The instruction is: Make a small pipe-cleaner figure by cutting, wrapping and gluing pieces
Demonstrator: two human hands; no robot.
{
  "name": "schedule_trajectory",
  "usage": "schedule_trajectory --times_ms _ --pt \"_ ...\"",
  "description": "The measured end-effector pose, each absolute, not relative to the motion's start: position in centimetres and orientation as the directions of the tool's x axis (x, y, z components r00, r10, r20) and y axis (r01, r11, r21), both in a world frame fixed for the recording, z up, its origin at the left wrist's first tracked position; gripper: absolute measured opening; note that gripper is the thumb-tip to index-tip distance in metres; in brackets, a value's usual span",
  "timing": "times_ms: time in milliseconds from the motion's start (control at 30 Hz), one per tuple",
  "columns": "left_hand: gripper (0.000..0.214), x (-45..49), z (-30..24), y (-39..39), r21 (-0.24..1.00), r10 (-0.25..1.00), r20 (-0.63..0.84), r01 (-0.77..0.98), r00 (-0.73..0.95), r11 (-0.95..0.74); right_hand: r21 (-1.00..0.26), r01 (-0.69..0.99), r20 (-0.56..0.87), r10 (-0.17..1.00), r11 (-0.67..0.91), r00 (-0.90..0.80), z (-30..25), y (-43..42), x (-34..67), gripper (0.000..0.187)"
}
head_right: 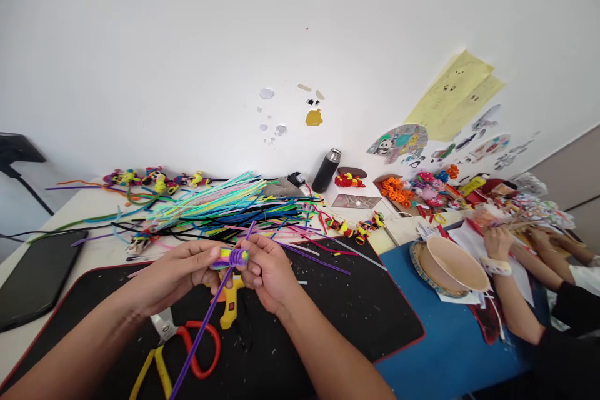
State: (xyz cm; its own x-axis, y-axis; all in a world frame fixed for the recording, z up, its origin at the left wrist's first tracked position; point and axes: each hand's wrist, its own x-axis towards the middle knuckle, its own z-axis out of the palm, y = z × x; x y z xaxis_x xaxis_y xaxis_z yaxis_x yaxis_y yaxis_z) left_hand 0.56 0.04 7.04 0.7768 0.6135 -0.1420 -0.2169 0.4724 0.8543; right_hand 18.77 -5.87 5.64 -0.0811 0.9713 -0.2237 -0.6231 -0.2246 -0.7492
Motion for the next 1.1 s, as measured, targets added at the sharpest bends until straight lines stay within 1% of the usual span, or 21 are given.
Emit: schedule_trajectory --times_ms 67,133,233,333,433,533,700,867,967,1100 --pt "0.039 0.3 7.3 0.4 0.89 0.64 -0.157 -0.173 0.752 0.422 -0.765 -0.615 -0.211 0.977 -0.191 -0.04 5.6 -5.8 19.1 0.04" --pt "0.039 -0.1 7.4 0.9 0.919 0.694 -0.162 -0.149 0.702 0.365 -0.785 -0.598 -0.197 0.98 -0.16 -0.005 5.5 -5.8 19.5 0.04" --pt "0.037 -0.5 7.3 1.6 0.935 0.786 -0.135 -0.185 0.603 0.303 -0.827 -0.543 -0.191 0.981 -0.149 0.023 5.4 -6.0 20.0 0.041" --pt "0.036 -0.7 6.9 2.1 0.934 0.826 -0.113 -0.224 0.553 0.278 -0.872 -0.463 -0.18 0.984 -0.158 0.004 5.4 -6.5 20.2 0.044" --pt "0.04 -0.4 6.7 2.0 0.939 0.833 -0.115 -0.214 0.541 0.269 -0.916 -0.372 -0.149 0.988 -0.152 -0.038 5.4 -6.8 20.1 0.046" --pt "0.044 0.1 6.8 1.6 0.927 0.83 -0.14 -0.223 0.54 0.301 -0.949 -0.284 -0.119 0.991 -0.134 -0.069 5.4 -7.0 19.8 0.049" --pt "0.046 0.7 7.0 0.9 0.88 0.819 -0.167 -0.292 0.548 0.375 -0.987 -0.153 -0.047 0.998 -0.051 -0.031 5.4 -7.0 19.3 0.054" --pt "0.049 0.8 6.8 0.9 0.887 0.824 -0.167 -0.283 0.541 0.365 -0.999 -0.047 -0.018 1.0 -0.019 -0.013 5.4 -7.3 19.1 0.053" --pt "0.052 0.7 6.9 0.9 0.909 0.823 -0.16 -0.244 0.545 0.339 -1.0 -0.005 -0.023 1.0 -0.023 -0.01 5.4 -7.5 19.1 0.049" --pt "0.055 0.7 7.1 0.9 0.916 0.826 -0.159 -0.232 0.541 0.328 -1.0 0.007 -0.022 1.0 -0.022 -0.021 5.6 -7.7 19.1 0.048"
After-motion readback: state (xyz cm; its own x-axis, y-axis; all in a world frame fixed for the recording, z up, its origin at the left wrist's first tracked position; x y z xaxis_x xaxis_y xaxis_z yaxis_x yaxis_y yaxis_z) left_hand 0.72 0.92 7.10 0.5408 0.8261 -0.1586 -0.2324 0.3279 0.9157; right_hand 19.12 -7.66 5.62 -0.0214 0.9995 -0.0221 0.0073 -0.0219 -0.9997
